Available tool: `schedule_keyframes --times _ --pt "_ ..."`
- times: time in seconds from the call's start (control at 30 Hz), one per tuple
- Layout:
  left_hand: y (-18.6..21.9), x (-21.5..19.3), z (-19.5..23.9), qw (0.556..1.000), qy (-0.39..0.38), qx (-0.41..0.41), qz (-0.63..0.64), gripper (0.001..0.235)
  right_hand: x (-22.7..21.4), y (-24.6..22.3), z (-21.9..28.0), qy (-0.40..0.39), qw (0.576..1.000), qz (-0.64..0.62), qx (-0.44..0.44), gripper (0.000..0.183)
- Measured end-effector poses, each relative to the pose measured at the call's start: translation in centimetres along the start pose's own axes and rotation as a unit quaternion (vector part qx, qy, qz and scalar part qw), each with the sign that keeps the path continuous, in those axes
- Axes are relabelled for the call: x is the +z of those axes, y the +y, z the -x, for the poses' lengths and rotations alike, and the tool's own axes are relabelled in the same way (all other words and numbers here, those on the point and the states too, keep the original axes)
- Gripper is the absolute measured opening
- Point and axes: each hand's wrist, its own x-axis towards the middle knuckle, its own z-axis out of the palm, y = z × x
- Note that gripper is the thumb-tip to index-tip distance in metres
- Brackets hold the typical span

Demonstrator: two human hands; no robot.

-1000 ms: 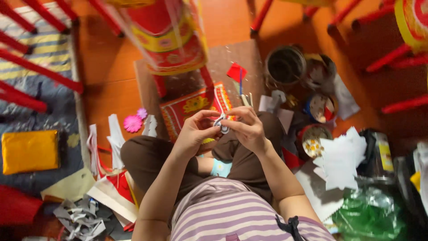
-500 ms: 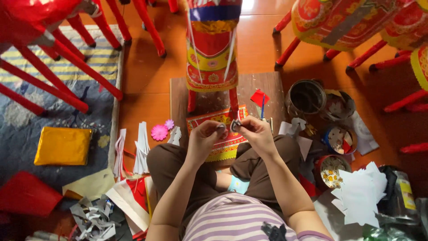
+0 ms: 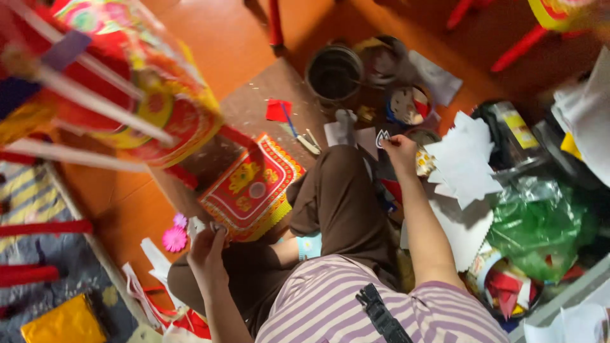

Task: Decorating a traditional paper horse with paint and paper ornaments

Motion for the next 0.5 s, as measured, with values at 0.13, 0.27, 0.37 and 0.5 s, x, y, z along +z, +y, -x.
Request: schedule_keyframes --times 0.13,0.27,0.37,0.5 --pt "-2.6 1.4 0.1 0.998 -0.002 -0.058 0.028 0.007 -3.5 -7.4 3.8 -0.192 0.969 0.04 0.149 0.024" --pt "-3.9 2.8 -0.5 0.999 -0.02 -0.03 -0.014 0.008 -1.5 -7.9 6.3 -0.35 0.93 0.089 0.069 0.022" --pt "-3.3 3.0 -0.8 0.999 -0.029 -0.009 -0.023 0.014 1.0 -4.7 6.6 -0.293 0.948 0.126 0.003 0.031" --pt "-3.5 1.5 -1.3 0.999 -0.035 0.01 0.0 0.014 1.9 -3.2 6.5 -0.225 0.969 0.101 -0.017 0.032"
